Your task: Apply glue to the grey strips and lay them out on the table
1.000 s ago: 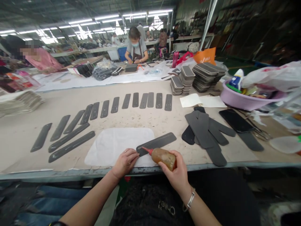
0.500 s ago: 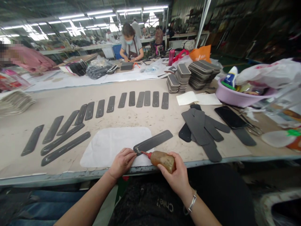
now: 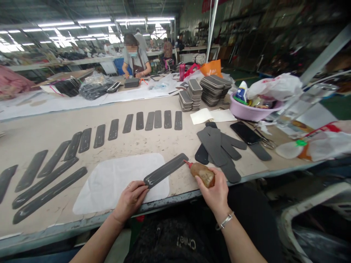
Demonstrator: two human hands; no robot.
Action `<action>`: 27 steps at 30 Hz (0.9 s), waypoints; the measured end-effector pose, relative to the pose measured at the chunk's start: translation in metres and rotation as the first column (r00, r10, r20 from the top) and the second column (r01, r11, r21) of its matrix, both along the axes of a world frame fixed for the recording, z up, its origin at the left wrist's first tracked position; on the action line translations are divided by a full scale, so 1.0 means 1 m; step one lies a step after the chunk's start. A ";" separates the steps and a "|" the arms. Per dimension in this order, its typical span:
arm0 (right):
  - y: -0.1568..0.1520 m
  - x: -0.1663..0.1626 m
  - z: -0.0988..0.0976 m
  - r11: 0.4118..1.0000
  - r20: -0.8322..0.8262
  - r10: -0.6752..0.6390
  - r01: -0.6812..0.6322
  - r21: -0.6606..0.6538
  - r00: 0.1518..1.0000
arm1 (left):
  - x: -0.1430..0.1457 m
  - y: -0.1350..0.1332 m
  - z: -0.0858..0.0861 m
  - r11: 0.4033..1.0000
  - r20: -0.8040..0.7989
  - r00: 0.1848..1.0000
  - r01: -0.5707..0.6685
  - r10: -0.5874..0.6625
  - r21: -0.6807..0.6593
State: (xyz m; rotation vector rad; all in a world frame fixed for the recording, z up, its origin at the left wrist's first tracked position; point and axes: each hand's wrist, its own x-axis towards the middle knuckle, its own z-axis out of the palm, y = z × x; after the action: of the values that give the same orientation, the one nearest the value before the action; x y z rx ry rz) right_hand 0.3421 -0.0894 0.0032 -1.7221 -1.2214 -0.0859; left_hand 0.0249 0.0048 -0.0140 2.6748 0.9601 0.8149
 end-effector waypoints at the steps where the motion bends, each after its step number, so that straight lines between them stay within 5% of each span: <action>1: 0.000 -0.004 0.000 1.000 -0.025 0.027 -0.026 0.007 0.999 | 0.000 0.000 0.000 1.000 -0.001 1.000 0.005 -0.005 -0.004; 6: -0.001 -0.039 0.000 0.963 -0.236 0.265 -0.270 0.009 0.935 | -0.002 0.003 -0.002 0.999 -0.008 0.999 0.047 -0.047 -0.017; 10: 0.001 -0.052 0.000 0.930 -0.222 0.352 -0.367 -0.026 0.909 | -0.002 0.003 -0.002 0.999 -0.007 0.999 0.050 -0.050 -0.019; 19: 0.006 -0.001 -0.003 1.000 -0.090 0.019 -0.017 0.013 0.996 | 0.005 0.004 0.000 0.999 0.021 0.999 0.031 -0.031 0.023; 27: 0.024 0.008 -0.008 0.996 -0.143 -0.084 0.086 0.007 0.986 | 0.005 0.005 -0.001 0.999 -0.024 0.999 0.024 -0.023 0.034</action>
State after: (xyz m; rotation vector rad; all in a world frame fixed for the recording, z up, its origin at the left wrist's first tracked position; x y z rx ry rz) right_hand 0.3499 -0.0650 -0.0044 -1.7381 -1.0412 -0.0209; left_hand 0.0302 0.0093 -0.0151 2.7251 0.9259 0.8042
